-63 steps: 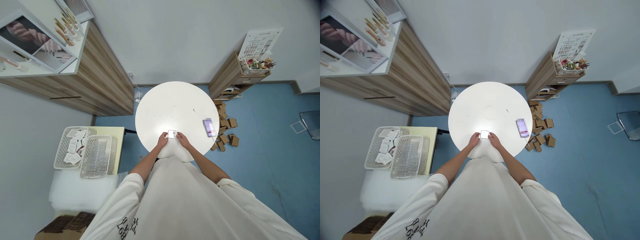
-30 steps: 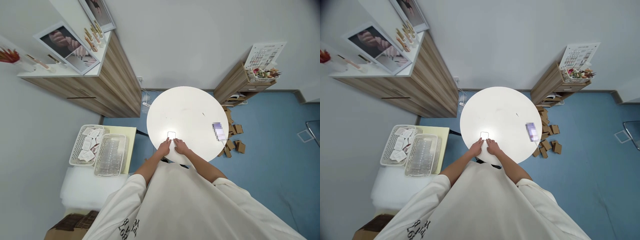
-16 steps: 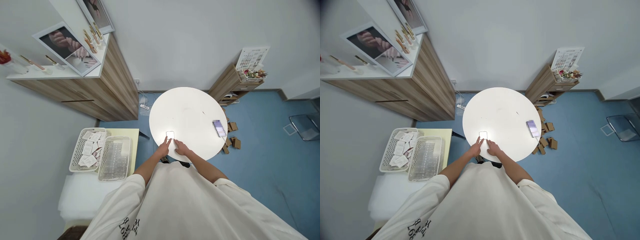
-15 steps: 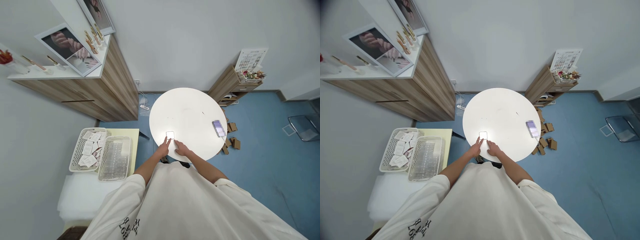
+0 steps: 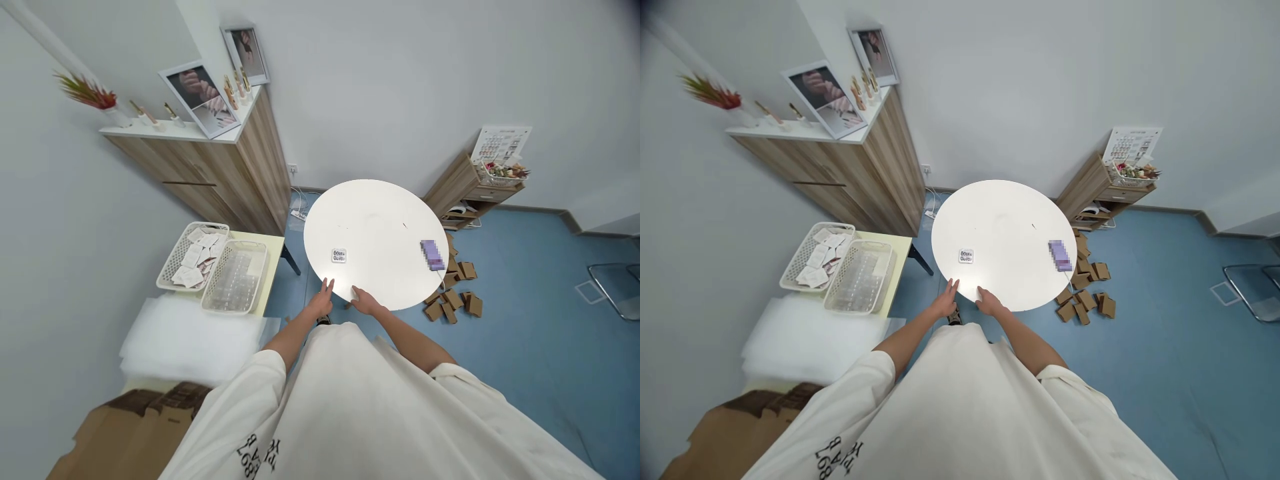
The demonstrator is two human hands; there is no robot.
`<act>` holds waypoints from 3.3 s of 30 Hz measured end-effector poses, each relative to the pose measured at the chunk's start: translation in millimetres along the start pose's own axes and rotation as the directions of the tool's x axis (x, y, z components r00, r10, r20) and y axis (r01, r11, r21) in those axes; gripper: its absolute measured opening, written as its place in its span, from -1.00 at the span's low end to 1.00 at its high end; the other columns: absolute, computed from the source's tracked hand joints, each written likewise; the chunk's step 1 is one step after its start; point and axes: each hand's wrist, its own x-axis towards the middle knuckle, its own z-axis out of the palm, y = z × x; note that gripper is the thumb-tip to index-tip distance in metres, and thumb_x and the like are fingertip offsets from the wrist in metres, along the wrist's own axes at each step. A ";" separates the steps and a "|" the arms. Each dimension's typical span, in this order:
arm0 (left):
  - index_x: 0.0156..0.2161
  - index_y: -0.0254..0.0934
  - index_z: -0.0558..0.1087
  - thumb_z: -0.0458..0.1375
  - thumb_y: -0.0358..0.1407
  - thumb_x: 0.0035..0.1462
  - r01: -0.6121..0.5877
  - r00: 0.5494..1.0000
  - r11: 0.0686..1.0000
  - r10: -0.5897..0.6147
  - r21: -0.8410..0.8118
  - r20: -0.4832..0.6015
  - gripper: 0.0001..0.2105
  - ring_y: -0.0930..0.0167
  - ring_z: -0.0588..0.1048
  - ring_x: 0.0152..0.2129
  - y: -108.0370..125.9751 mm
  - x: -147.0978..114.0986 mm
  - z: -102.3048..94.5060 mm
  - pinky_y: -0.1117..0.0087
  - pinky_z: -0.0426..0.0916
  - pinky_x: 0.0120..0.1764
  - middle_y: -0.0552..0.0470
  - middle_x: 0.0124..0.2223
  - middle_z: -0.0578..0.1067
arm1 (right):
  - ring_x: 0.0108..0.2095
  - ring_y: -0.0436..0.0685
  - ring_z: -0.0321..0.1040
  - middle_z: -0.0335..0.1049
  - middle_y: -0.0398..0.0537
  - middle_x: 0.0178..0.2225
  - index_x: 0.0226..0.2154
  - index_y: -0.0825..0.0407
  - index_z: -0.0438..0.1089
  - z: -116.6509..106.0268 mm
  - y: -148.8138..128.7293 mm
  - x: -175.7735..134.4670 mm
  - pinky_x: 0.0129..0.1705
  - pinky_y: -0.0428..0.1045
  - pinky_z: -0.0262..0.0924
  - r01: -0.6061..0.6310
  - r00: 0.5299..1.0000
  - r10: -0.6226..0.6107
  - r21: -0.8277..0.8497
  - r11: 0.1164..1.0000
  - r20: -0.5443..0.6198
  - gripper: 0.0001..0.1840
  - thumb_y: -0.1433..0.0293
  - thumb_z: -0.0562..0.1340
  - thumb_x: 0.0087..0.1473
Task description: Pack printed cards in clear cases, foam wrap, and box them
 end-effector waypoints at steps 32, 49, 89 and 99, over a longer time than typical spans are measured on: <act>0.33 -0.21 0.08 -0.06 -0.28 0.32 0.379 0.584 0.847 -0.531 -0.373 -0.614 -0.51 0.22 0.23 0.23 -96.9 -411.3 140.5 0.16 0.17 0.20 -0.15 0.31 0.19 | 0.23 0.20 0.17 0.15 0.10 0.27 0.31 0.01 0.14 229.5 -272.8 -135.7 0.22 0.07 0.10 0.671 0.740 -0.655 -0.244 0.700 0.154 -0.43 0.36 0.02 0.27; -0.01 -0.30 0.49 0.09 -0.05 0.25 0.670 0.467 0.624 -0.776 -0.403 -0.425 -0.61 0.06 0.33 0.09 -208.0 -560.3 208.5 -0.04 -0.07 0.26 -0.24 0.04 0.48 | 0.35 0.30 -0.16 0.08 0.07 0.33 0.26 -0.01 0.23 350.6 -425.7 -146.6 0.31 0.20 -0.24 0.816 0.521 -0.743 -0.500 0.290 0.420 -0.41 0.38 0.12 0.17; 0.23 -0.22 0.36 -0.11 -0.37 0.35 0.447 0.198 0.870 -0.322 -0.207 -0.926 -0.59 0.26 0.40 0.16 -178.2 -591.6 139.4 0.04 0.14 0.27 -0.10 0.21 0.44 | 0.12 0.29 0.15 0.31 0.04 0.22 0.27 0.00 0.24 260.3 -481.8 -160.8 0.03 0.11 0.00 0.699 0.220 -0.975 -0.704 0.128 0.041 -0.48 0.43 0.01 0.29; 0.27 -0.28 0.30 -0.14 -0.33 0.36 0.358 0.348 0.932 -0.193 -0.060 -0.917 -0.56 0.23 0.33 0.21 -140.7 -499.7 57.6 0.03 0.07 0.30 -0.17 0.26 0.37 | 0.07 0.27 0.18 0.34 0.06 0.19 0.24 0.00 0.27 161.7 -392.1 -145.2 0.12 0.14 -0.10 0.557 0.296 -0.928 -0.748 0.361 -0.228 -0.49 0.44 -0.03 0.30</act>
